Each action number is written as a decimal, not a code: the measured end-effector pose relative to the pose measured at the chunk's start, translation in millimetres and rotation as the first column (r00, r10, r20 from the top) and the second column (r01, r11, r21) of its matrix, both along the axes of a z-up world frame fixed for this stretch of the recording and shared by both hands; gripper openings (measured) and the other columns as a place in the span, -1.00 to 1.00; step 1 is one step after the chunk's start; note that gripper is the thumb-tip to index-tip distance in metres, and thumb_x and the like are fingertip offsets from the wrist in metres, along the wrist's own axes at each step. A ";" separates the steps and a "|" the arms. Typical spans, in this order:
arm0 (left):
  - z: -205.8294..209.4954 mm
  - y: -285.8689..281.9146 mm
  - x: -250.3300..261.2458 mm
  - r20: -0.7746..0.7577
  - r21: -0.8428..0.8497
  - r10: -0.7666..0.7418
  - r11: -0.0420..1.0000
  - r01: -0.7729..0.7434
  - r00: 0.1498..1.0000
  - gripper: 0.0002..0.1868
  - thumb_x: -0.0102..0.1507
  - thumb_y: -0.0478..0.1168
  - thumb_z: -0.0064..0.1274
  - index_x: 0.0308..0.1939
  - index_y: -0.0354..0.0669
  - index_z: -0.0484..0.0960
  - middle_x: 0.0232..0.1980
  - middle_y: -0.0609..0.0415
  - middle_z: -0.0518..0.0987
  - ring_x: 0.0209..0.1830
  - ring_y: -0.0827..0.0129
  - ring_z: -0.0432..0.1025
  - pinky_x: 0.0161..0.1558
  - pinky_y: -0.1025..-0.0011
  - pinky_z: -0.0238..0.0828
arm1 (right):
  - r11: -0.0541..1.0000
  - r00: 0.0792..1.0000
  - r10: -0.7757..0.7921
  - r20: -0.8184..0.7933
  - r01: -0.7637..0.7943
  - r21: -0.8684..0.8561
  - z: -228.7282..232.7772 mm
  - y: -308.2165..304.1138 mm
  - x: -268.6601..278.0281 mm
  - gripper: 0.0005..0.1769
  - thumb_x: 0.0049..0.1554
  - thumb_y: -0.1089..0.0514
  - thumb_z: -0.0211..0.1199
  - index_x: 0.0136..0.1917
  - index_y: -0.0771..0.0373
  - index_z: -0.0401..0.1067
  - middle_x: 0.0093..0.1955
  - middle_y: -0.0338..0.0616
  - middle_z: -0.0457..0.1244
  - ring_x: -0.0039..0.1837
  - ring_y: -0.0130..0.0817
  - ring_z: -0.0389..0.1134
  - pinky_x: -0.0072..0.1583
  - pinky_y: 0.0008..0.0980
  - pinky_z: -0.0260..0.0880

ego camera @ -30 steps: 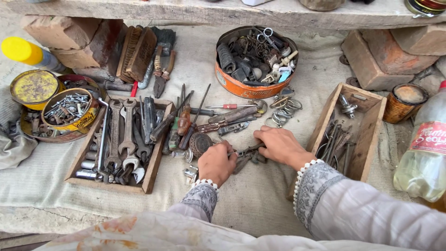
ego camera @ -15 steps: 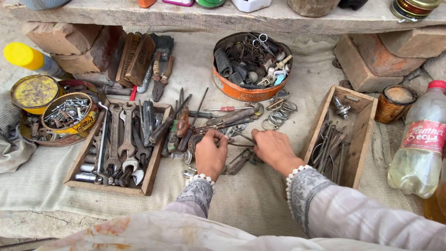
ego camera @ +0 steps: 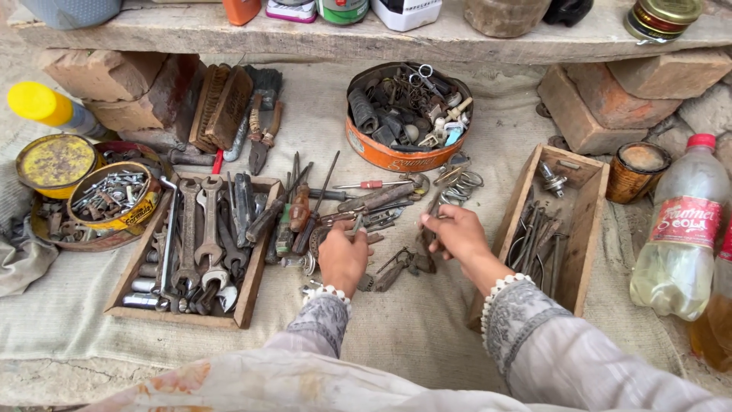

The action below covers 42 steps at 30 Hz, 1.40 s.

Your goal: Organizing various metal tools, screws, and parts into different containers.

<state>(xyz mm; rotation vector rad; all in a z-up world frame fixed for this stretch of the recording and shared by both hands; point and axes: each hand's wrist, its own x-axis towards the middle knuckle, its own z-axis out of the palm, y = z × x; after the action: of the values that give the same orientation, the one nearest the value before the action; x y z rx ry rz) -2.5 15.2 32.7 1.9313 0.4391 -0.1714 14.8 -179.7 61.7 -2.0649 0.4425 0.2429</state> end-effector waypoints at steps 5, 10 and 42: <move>8.4 -10.0 -11.4 0.191 0.197 -0.075 0.980 0.037 0.979 -0.48 0.30 -0.04 0.01 0.33 -0.03 0.40 0.02 -0.20 0.64 0.03 -0.06 0.54 0.10 0.10 0.41 | 0.934 0.981 -0.188 0.046 0.164 0.316 16.0 -6.6 -8.8 -0.82 0.22 0.03 0.28 -0.06 0.17 0.53 -0.20 -0.30 0.37 -0.30 -0.56 0.27 -0.24 -0.45 0.25; 3.1 -27.6 -7.2 0.261 0.159 -0.134 0.983 0.095 0.956 -0.55 0.30 0.00 0.00 0.20 -0.12 0.44 -0.02 -0.10 0.71 0.05 0.01 0.55 0.10 0.12 0.41 | 0.924 0.945 -0.262 0.196 0.187 0.333 32.7 -21.6 -26.9 -0.81 0.25 0.06 0.20 -0.06 0.18 0.54 -0.16 -0.35 0.39 -0.18 -0.60 0.34 -0.15 -0.51 0.35; 11.4 -45.1 -57.2 0.022 0.340 -0.346 0.885 0.318 0.938 -0.53 0.29 -0.16 0.05 0.27 -0.09 0.37 0.30 -0.10 0.40 0.21 0.02 0.44 0.24 0.12 0.35 | 0.824 0.999 0.041 -0.017 -0.044 -0.565 79.3 -6.9 -80.1 -0.64 0.20 0.18 0.18 0.27 0.08 0.47 0.02 -0.11 0.45 0.11 -0.09 0.47 0.18 -0.15 0.45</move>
<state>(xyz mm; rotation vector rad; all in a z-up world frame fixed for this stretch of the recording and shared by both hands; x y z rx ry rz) -59.6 -30.0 44.1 2.3314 0.0762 -0.2516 -65.3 -186.7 141.0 -2.6628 0.5155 0.1509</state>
